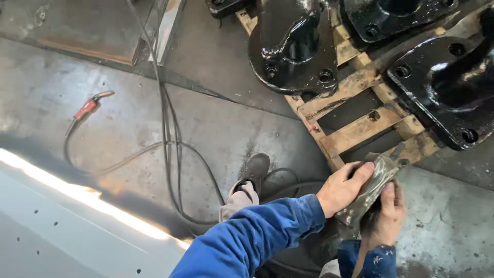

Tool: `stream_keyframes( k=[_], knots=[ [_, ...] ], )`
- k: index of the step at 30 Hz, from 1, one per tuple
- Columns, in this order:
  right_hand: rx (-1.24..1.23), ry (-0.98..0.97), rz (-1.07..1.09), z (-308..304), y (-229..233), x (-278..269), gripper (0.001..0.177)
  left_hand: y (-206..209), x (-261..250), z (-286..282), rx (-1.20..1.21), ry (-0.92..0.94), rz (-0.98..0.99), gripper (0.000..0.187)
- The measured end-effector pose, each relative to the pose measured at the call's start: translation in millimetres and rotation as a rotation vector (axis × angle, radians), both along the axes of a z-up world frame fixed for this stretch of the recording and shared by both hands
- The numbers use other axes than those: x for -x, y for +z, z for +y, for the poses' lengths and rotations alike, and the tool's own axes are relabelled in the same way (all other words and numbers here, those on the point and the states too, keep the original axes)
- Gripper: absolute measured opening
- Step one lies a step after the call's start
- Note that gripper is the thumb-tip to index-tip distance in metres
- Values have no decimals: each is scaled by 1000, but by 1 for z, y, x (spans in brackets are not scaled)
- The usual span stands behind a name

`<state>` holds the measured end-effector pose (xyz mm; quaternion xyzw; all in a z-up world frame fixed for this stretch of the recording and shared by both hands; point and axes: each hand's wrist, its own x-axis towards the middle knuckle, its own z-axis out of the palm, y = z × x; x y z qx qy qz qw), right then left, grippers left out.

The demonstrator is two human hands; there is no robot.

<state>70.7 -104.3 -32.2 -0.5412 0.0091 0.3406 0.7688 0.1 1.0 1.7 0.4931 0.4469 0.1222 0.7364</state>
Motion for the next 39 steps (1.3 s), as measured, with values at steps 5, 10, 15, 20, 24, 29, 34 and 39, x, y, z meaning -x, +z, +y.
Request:
stream_keyframes(
  k=[5,10,15,20,24,29,34,39],
  knots=[
    [2,26,-18,7,1,2,40,11,4,9,28,-12,57,72],
    [-3,44,-39,0,-9,-2,39,-14,-3,1,-31,-16,43,76],
    [-24,61,12,5,-14,0,37,-21,4,6,-69,-32,68,75],
    [389,49,-194,-42,-128,-12,37,-77,12,4,-780,-326,13,38],
    [441,26,-331,1,-51,12,44,-56,26,12,-116,-97,-191,40],
    [117,-22,46,28,-15,22,49,-24,32,30,57,-26,-166,46],
    [188,22,-252,29,-12,28,48,12,23,28,-168,-100,-90,48],
    [50,71,-51,28,32,16,51,17,28,32,-137,-74,-161,48]
  ],
)
